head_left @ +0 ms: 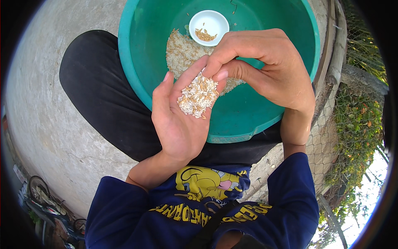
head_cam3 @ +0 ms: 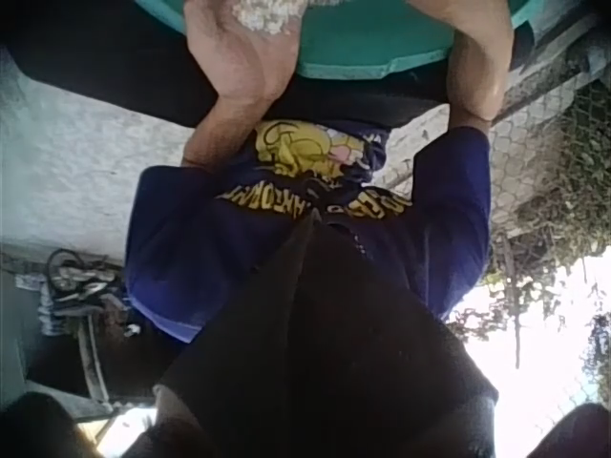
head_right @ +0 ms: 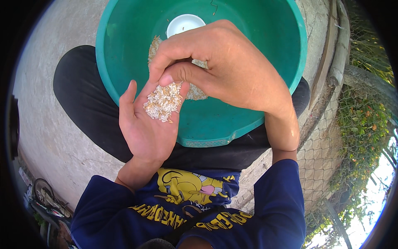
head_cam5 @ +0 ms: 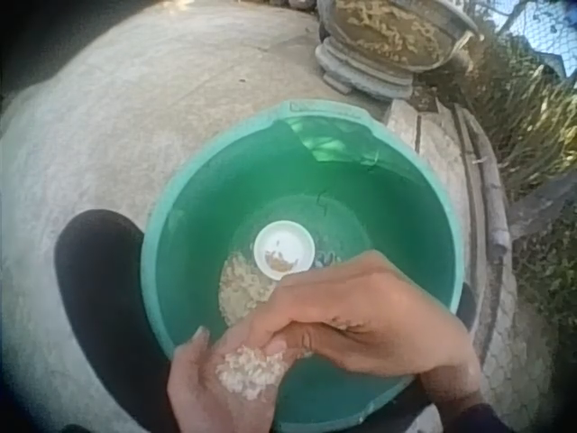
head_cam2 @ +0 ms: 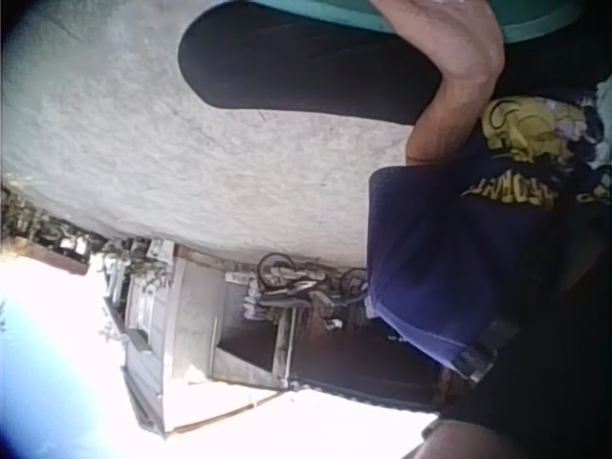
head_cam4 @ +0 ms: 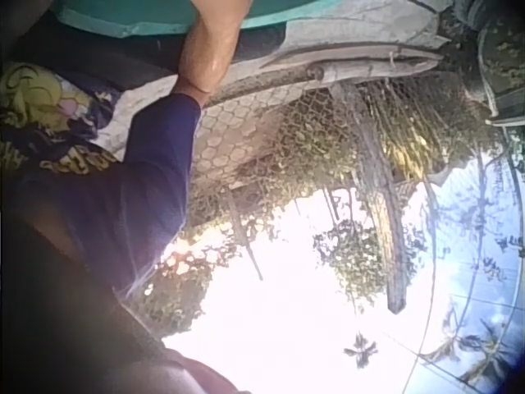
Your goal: Sorting through a bowl of grain to pick out specific seeds and place them into a small cup.
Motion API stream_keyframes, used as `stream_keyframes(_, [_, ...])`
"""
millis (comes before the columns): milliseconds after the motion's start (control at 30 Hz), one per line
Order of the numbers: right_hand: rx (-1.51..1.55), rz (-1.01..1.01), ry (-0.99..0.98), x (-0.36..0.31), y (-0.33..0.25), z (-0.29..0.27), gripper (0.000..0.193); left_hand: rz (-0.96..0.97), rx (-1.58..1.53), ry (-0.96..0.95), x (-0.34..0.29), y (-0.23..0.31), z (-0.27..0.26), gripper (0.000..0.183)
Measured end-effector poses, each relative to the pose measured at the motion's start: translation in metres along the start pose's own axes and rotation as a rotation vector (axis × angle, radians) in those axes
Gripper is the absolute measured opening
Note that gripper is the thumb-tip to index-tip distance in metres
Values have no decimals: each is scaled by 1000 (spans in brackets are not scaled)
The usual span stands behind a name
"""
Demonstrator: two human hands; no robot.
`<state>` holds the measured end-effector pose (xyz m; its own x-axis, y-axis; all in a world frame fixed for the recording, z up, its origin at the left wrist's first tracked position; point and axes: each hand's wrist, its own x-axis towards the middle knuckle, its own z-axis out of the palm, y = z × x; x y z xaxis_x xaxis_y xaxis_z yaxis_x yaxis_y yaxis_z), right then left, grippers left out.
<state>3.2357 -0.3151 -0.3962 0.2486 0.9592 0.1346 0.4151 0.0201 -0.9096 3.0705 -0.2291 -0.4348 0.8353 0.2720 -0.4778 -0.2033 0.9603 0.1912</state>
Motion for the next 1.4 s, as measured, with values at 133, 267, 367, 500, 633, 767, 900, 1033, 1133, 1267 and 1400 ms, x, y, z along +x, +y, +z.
stream_keyframes(133, [-34, -39, 30, 0, 3, 1, 8, 2, 20, -6, 0, 0, -1, 68])
stream_keyframes(267, [-227, 7, 228, 4, 5, 3, 8, 8, 63, 27, 0, 1, 8, 68])
stream_keyframes(367, [-413, 283, 295, 14, -28, -2, 11, -10, 42, 8, -1, 3, 8, 69])
stream_keyframes(500, [-414, 210, 292, 10, -15, -1, 10, -15, 59, 6, -1, 2, 9, 69])
stream_keyframes(633, [-350, -94, 87, 1, 8, 3, 16, -14, 67, -1, -1, 1, -1, 68])
stream_keyframes(767, [-258, -163, -170, -2, 9, 12, 32, -62, -43, -33, -2, 4, -2, 57])
stream_keyframes(900, [-314, -139, -219, -4, 10, 15, 30, -48, 25, -22, -2, 3, 1, 54])
stream_keyframes(1033, [-334, -124, -223, -5, 10, 14, 29, -46, 34, 15, 1, 0, -5, 53])
stream_keyframes(1133, [-360, -113, -237, -6, 10, 14, 26, -63, -9, 12, 0, 1, -4, 54])
stream_keyframes(1267, [-368, -94, -231, -6, 11, 15, 19, -62, 23, 19, 0, 0, -4, 53])
stream_keyframes(1400, [-370, -102, -215, -7, 11, 14, 17, -57, 54, -2, 1, -1, -7, 53])
